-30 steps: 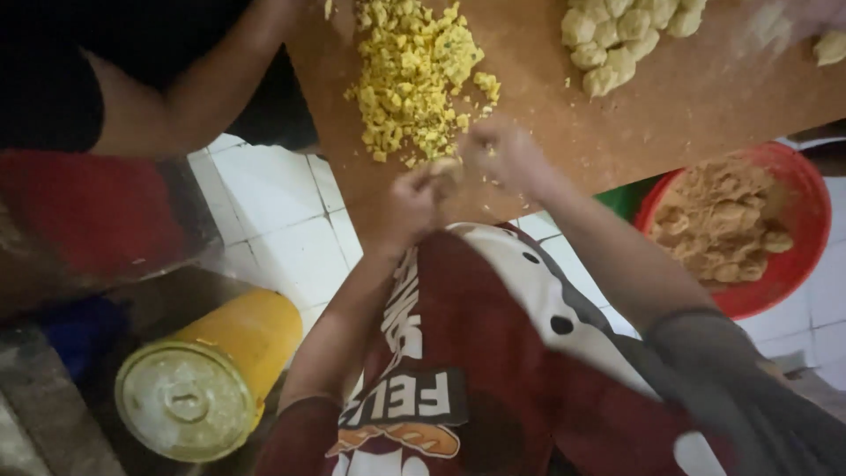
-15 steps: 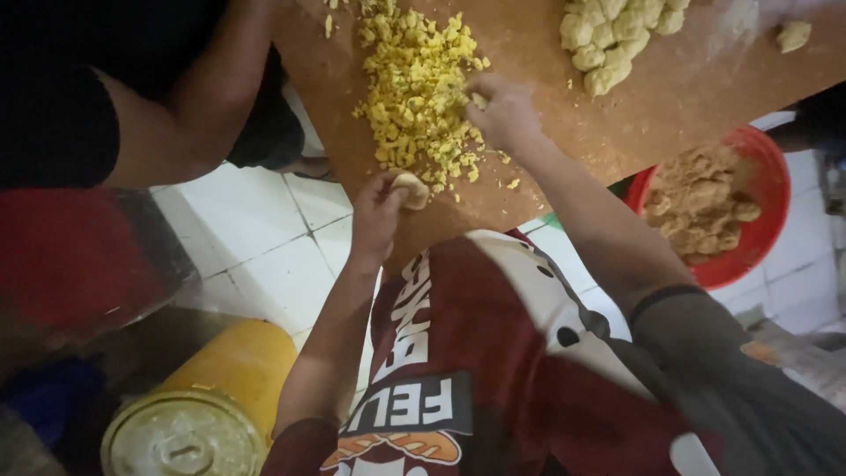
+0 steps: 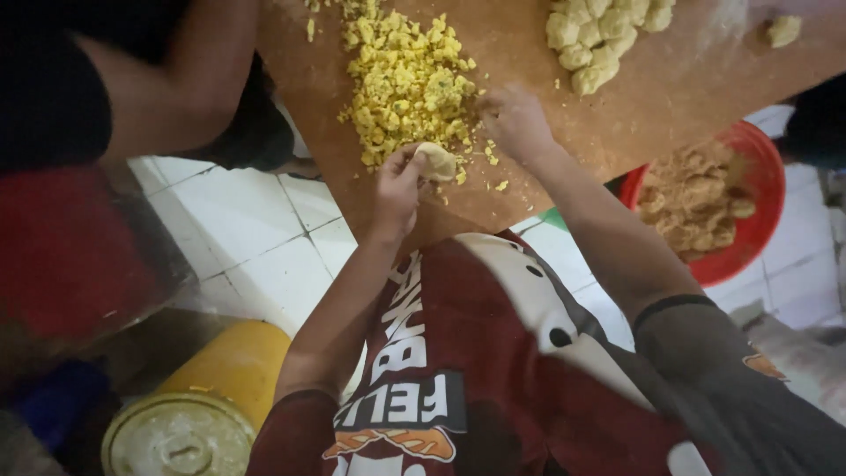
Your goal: A worker rapidly shapes small dough balls by hand, filling them with a yellow ingredient on a wooden table in a bakery.
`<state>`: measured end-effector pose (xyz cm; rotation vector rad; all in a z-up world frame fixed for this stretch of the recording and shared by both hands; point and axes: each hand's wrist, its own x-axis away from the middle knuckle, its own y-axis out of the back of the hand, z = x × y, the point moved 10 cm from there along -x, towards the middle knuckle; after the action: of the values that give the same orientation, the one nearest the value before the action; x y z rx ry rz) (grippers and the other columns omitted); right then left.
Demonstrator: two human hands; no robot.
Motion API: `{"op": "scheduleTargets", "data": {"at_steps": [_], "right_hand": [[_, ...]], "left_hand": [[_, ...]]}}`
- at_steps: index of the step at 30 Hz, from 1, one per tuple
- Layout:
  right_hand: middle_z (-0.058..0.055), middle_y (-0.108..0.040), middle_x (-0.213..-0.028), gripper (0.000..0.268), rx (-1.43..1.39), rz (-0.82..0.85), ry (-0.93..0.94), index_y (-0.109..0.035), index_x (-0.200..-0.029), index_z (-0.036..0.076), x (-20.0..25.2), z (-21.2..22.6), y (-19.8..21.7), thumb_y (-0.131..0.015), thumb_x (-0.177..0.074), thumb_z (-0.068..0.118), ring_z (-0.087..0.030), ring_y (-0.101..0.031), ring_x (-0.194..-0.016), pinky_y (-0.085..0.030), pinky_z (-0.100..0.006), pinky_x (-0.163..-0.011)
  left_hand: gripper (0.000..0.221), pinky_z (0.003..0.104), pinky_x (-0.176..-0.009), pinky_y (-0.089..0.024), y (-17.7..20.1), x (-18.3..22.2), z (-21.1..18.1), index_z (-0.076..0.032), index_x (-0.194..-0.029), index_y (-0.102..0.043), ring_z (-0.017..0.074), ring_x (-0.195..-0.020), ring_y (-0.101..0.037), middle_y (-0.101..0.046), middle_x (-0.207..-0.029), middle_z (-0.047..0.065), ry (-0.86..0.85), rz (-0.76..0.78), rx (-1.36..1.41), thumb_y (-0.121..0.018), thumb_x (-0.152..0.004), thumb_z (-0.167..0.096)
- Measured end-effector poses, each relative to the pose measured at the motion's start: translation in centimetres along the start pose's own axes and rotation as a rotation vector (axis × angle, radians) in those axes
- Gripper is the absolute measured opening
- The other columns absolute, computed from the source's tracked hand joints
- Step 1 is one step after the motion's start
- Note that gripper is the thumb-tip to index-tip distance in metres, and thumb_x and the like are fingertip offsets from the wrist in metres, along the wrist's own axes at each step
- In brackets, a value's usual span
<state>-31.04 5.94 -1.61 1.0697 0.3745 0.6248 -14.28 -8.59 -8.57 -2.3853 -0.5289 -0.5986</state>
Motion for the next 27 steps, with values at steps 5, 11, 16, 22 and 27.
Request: {"op": "scheduleTargets", "data": {"at_steps": [5,11,16,22,27], "right_hand": [[-0.014,-0.062,-0.138,0.035,-0.018,0.291,-0.04,-0.072,-0.14,0.014,-3.0,2.7,0.5,-0.064,-0.106,0.017,-0.03,-0.068,-0.087,-0.061,-0.044,-0.077],[-0.005,-0.081,-0.101,0.015,-0.038,-0.029,0.168,-0.083,-0.109,0.017,-2.9,-1.2,-0.1,-0.075,-0.096,0.02,-0.024,-0.073,-0.092,-0.056,-0.042,-0.079],[-0.003,-0.077,-0.107,0.034,-0.346,0.261,-0.042,-0.076,-0.123,0.026,2.6,3.4,1.5,-0.08,-0.09,0.028,-0.023,-0.073,-0.093,-0.056,-0.037,-0.082],[-0.014,-0.073,-0.109,0.042,-0.289,0.097,0.214,-0.064,-0.141,0.015,4.5,4.5,1.5,-0.066,-0.099,0.012,-0.038,-0.074,-0.102,-0.058,-0.047,-0.09],[-0.008,-0.079,-0.102,0.021,-0.537,-0.01,0.154,-0.078,-0.121,0.018,4.5,3.7,2.3,-0.076,-0.101,0.016,-0.034,-0.076,-0.101,-0.059,-0.042,-0.085]], "left_hand": [[0.031,0.031,-0.075,-0.062,0.6,1.1,1.3,-0.002,-0.126,-0.072,0.0228,-0.099,-0.072,-0.074,-0.115,0.012,0.081,-0.208,0.043,-0.07,-0.098,-0.016],[0.052,0.035,-0.085,-0.066,-1.8,2.3,0.4,0.005,-0.143,-0.057,0.0326,-0.109,-0.073,-0.065,-0.138,0.023,0.058,-0.261,0.15,-0.071,-0.095,-0.012],[0.055,0.036,-0.078,-0.067,-1.6,-1.8,5.5,0.003,-0.143,-0.058,0.0276,-0.089,-0.078,-0.074,-0.115,0.021,-0.098,-0.274,0.166,-0.08,-0.094,-0.01],[0.073,0.032,-0.08,-0.069,-3.9,1.5,0.6,-0.003,-0.148,-0.06,0.0217,-0.094,-0.077,-0.079,-0.111,0.021,-0.292,-0.285,0.019,-0.093,-0.083,-0.001],[0.061,0.034,-0.084,-0.07,-5.7,1.6,-1.4,-0.002,-0.141,-0.066,0.0178,-0.096,-0.074,-0.079,-0.113,0.019,-0.353,-0.188,0.024,-0.09,-0.085,0.003]]}}
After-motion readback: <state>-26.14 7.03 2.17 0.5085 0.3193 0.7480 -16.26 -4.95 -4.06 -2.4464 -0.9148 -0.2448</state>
